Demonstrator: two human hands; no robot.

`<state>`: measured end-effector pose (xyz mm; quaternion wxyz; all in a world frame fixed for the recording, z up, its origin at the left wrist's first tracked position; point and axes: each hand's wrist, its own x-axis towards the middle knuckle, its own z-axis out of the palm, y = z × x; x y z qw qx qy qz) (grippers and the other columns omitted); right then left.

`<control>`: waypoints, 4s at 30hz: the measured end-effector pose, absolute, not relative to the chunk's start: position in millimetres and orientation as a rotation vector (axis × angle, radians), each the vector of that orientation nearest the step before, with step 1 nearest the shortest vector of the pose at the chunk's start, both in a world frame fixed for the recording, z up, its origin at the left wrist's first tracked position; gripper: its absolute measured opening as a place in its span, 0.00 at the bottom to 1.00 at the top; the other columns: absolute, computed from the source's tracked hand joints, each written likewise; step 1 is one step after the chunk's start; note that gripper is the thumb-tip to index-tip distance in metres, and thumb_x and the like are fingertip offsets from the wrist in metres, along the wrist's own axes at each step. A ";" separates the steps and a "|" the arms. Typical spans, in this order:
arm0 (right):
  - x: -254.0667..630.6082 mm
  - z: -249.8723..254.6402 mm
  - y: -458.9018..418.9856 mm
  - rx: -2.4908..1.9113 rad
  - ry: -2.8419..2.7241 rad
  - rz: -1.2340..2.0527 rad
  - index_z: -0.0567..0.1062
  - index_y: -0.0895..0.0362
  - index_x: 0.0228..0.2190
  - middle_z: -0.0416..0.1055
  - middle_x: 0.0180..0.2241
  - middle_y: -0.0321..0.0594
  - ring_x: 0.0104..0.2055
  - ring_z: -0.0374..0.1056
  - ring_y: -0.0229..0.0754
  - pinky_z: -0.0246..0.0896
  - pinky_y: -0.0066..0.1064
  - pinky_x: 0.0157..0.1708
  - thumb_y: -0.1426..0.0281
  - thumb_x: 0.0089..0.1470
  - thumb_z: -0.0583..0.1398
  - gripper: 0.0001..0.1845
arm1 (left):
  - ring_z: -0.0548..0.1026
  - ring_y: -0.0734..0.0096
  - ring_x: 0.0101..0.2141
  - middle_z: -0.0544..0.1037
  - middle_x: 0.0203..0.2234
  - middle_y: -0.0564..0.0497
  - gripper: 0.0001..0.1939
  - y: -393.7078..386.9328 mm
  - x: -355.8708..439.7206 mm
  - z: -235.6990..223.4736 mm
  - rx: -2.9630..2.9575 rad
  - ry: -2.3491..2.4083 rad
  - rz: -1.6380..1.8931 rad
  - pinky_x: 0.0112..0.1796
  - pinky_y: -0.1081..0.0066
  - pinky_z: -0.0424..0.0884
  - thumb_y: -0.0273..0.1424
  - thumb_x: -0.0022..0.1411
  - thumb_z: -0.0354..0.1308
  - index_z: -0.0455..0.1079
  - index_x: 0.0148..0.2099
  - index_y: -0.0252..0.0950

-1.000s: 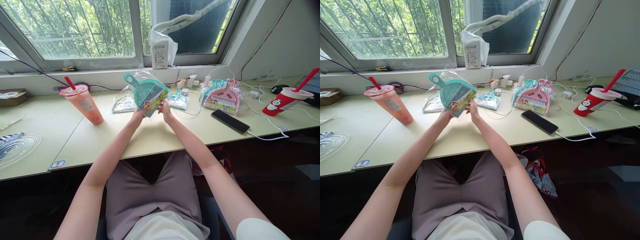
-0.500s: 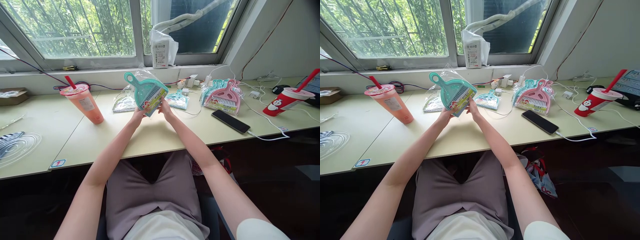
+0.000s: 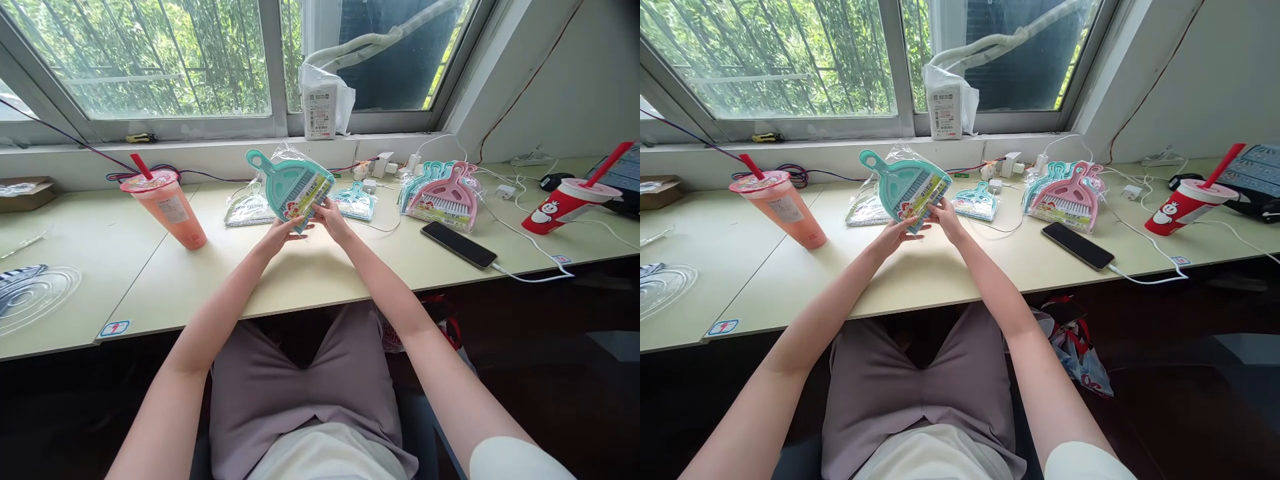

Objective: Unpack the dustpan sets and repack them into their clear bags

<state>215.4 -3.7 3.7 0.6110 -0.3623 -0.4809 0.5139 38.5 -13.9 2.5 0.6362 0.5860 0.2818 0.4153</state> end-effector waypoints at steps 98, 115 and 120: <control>255.5 3.6 7.1 -1.108 -1.487 0.084 0.73 0.54 0.29 0.71 0.46 0.43 0.52 0.68 0.48 0.67 0.44 0.54 0.62 0.62 0.62 0.12 | 0.81 0.62 0.28 0.82 0.36 0.41 0.23 17.7 -4.8 -0.6 1.337 0.787 0.760 0.32 0.66 0.79 0.34 0.56 0.68 0.71 0.52 0.30; 257.3 3.1 8.7 -1.150 -1.465 0.116 0.71 0.53 0.29 0.72 0.42 0.41 0.47 0.69 0.44 0.69 0.39 0.50 0.62 0.63 0.62 0.12 | 0.82 0.61 0.31 0.82 0.38 0.42 0.27 10.9 22.6 -7.5 1.253 0.811 0.975 0.35 0.64 0.80 0.27 0.43 0.74 0.74 0.48 0.30; 261.0 -1.5 13.9 -1.149 -1.474 0.057 0.72 0.53 0.29 0.71 0.42 0.41 0.47 0.69 0.44 0.70 0.39 0.50 0.64 0.62 0.62 0.11 | 0.82 0.61 0.30 0.82 0.36 0.42 0.29 6.8 26.3 -3.3 1.287 0.819 0.978 0.32 0.66 0.78 0.28 0.39 0.76 0.74 0.46 0.29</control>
